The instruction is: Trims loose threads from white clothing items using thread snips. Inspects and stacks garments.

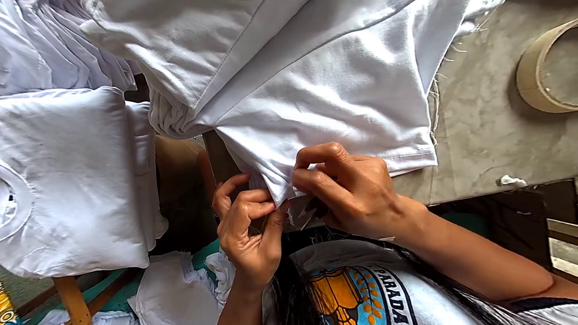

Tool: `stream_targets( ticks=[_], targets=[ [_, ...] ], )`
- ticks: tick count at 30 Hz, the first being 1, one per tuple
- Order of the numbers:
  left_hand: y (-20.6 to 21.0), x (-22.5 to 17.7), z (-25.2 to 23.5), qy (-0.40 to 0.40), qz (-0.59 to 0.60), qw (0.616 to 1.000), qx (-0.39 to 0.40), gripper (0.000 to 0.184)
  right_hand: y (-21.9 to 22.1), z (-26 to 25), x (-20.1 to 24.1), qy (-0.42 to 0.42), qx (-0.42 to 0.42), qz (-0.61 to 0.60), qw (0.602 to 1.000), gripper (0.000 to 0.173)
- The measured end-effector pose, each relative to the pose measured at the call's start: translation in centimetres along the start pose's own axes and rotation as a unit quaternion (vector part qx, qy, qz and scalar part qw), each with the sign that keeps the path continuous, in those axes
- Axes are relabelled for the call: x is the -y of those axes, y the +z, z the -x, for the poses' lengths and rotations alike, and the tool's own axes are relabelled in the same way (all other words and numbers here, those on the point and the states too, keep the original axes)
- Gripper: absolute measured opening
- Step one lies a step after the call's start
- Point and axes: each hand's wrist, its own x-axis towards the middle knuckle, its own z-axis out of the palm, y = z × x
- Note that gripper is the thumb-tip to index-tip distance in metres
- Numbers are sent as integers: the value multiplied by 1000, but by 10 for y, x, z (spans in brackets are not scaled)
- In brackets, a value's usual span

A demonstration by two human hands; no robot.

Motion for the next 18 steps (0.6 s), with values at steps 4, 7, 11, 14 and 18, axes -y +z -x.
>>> stream_targets(
  ticks=[4,7,11,14,18],
  targets=[
    [0,0,0,-6,21,999,-23,10,-18,6,-18,66,11,76,995,16],
    [3,-2,-1,-32,27,999,-28,11,-43,12,-31,148,13,124,981,15],
    [6,-3,-1,-59,-15,998,-27,17,-65,25,-42,187,-31,122,974,23],
    [5,-9,-8,-24,-145,989,34,32,-68,32,-36,156,-43,67,985,29],
    [-3,-44,-67,103,-148,968,175,36,-65,35,-19,96,-68,-35,992,30]
  ],
)
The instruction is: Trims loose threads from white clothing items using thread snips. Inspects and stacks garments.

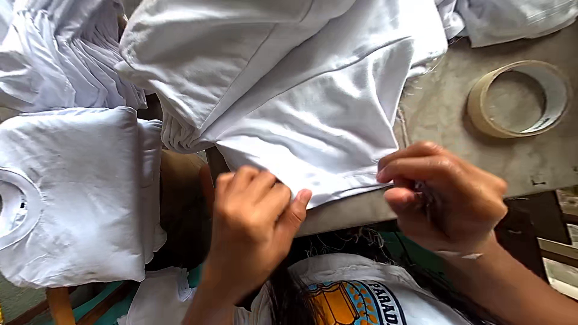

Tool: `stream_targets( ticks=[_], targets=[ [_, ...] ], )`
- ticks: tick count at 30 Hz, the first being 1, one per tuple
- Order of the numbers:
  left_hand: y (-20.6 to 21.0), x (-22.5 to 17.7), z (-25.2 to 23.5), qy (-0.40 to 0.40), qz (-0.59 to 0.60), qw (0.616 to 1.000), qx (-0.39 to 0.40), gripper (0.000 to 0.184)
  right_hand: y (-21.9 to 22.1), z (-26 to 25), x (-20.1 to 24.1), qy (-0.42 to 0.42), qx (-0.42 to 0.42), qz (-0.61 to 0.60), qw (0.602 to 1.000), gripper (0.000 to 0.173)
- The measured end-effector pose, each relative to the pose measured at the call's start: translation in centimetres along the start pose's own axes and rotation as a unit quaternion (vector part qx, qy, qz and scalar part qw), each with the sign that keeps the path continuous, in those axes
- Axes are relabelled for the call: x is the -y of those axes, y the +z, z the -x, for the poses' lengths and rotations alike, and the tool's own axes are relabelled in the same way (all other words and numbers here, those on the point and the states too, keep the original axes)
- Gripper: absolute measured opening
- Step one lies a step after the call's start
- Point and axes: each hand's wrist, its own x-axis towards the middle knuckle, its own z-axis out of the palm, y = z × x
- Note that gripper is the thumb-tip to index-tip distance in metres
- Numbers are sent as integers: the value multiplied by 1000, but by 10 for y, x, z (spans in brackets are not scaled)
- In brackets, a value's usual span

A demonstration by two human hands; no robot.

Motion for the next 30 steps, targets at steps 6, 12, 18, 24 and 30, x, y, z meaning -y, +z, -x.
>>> stream_targets(
  ticks=[6,12,18,24,30],
  targets=[
    [-22,60,-95,-162,348,903,-191,43,20,3,2,-24,83,51,995,27],
    [-7,30,-15,-39,113,984,-135,21,37,-3,-12,-45,76,115,989,19],
    [11,29,44,-66,160,958,-230,18,43,-19,-8,-123,86,51,987,15],
    [17,24,46,-64,201,945,-251,19,45,-23,-7,-88,179,51,979,10],
    [23,10,40,11,90,966,-241,12,31,-28,16,-168,22,0,985,16]
  ],
)
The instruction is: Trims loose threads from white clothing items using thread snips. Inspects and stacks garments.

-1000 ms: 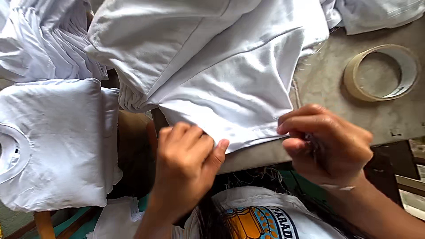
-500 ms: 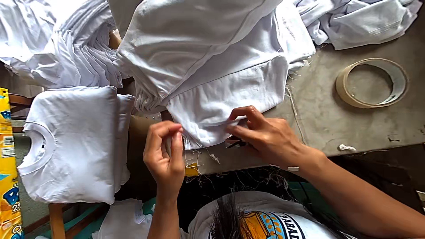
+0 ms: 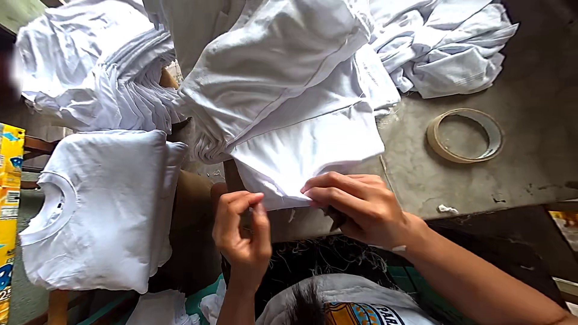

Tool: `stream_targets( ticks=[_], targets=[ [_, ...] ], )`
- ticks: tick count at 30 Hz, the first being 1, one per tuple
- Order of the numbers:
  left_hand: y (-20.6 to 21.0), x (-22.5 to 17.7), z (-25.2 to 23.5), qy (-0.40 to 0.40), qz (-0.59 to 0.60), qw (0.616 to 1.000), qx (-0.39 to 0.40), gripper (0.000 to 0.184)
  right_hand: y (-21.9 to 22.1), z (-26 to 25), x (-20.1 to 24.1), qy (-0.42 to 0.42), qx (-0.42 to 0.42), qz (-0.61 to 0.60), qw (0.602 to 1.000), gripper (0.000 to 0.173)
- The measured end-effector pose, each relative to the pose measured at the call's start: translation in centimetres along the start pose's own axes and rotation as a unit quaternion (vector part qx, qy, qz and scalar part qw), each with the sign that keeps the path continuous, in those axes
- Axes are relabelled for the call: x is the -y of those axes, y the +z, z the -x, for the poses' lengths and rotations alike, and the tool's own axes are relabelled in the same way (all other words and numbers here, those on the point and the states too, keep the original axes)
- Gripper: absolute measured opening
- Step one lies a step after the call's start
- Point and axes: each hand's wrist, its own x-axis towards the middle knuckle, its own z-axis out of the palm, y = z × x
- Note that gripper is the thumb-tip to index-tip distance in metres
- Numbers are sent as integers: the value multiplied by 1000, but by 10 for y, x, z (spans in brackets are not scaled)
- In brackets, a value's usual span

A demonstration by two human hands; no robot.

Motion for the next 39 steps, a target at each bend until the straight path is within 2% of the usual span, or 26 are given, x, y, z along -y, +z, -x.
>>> stream_targets(
  ticks=[4,6,9,11,12,13,14,15,17,18,19,20,21,22,24,26,29,31,34,39],
  targets=[
    [20,-18,-9,106,-135,985,16,26,-8,-11,16,-50,-18,55,997,18],
    [25,-14,-17,133,-224,965,1,21,-13,-15,18,-65,-8,85,994,17],
    [19,1,-30,106,-295,949,-47,16,-20,-19,20,-66,-4,107,992,18],
    [15,5,-33,74,-248,963,-78,14,-22,-25,11,-28,-28,110,993,22],
    [18,3,-30,54,-182,979,-78,13,-18,-29,4,-1,-43,114,992,22],
    [24,1,-27,8,-70,995,-64,12,-11,-33,-3,34,-48,128,990,20],
    [31,-2,-24,-77,77,993,-54,15,-2,-37,-10,78,-33,141,986,16],
    [34,-3,-24,-194,222,954,-56,24,7,-39,-17,133,8,146,980,11],
    [33,-2,-30,-394,423,810,-99,37,23,-39,-29,239,128,117,955,11],
    [31,0,-33,-436,473,756,-117,37,27,-40,-30,274,171,104,941,14],
    [30,1,-32,-437,513,729,-122,32,29,-39,-29,284,179,109,936,16],
    [28,5,-27,-406,554,718,-111,19,29,-35,-26,285,163,112,938,17],
    [27,9,-22,-360,584,722,-90,12,28,-30,-22,283,135,112,943,19],
    [27,13,-19,-313,583,747,-63,22,27,-25,-17,283,105,111,947,24],
    [30,15,-16,-243,509,824,-47,31,26,-16,-3,289,54,79,952,36],
    [33,16,-14,-208,416,881,-81,28,28,-9,16,281,26,25,959,34],
    [26,11,-12,-207,385,892,-118,11,32,-2,40,253,19,-49,966,29],
    [14,6,-9,-187,390,897,-91,4,35,0,47,236,26,-89,967,27],
    [4,0,-2,-167,377,909,-66,5,40,0,50,222,32,-104,969,22],
    [12,-2,5,-147,376,914,-40,7,46,-12,51,222,25,-128,966,20]
  ],
)
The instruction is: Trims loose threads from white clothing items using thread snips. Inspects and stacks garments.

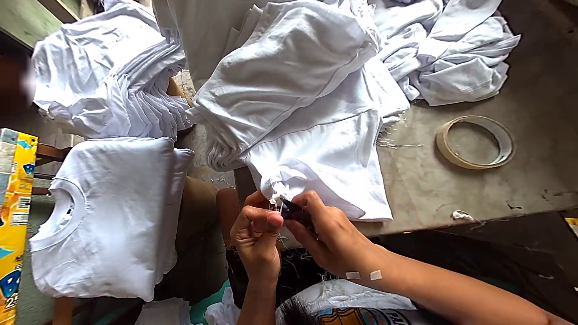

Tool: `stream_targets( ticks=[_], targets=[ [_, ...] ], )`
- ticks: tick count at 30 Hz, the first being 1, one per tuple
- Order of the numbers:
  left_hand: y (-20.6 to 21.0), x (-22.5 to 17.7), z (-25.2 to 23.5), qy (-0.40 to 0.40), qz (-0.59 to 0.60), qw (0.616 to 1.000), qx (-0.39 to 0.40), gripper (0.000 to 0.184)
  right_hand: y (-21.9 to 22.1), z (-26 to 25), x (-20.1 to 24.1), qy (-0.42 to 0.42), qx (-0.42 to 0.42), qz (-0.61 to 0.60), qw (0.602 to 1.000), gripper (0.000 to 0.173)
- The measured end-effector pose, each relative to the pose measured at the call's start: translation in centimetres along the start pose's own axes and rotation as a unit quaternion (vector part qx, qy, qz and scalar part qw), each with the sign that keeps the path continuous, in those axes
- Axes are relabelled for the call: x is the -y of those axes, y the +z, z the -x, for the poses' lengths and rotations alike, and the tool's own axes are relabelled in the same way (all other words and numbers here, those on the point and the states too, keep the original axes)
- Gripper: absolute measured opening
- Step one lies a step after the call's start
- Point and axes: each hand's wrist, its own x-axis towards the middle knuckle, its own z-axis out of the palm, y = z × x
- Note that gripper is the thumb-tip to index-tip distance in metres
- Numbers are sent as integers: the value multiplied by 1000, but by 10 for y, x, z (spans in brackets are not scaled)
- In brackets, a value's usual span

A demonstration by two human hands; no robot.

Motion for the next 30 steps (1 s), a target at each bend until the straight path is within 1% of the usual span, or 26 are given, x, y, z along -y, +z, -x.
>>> stream_targets(
  ticks=[3,8,13,17,19,23,27,28,30],
  targets=[
    [2,2,1,1,0,1000,-6,7,-1,0,1,9,3,2,1000,19],
    [-1,1,1,-17,36,999,-26,6,-5,10,-2,11,4,26,1000,20],
    [1,1,1,-17,28,999,-14,6,-4,9,-5,2,-5,28,1000,20],
    [1,1,3,-15,22,1000,-12,7,-2,5,-2,-3,-11,63,998,20],
    [-1,0,3,-18,27,999,-17,8,-3,5,-4,5,-10,52,999,20],
    [-3,2,4,-16,9,1000,9,8,-8,-5,-5,16,-3,12,1000,22],
    [-4,2,3,1,-20,999,31,9,-6,-15,-5,-12,-14,50,999,20],
    [-5,2,3,-1,-21,999,31,12,-5,-15,-5,-14,-22,63,998,20],
    [-5,3,2,-3,-34,999,19,25,-5,-13,-6,-15,-29,70,997,21]
  ],
)
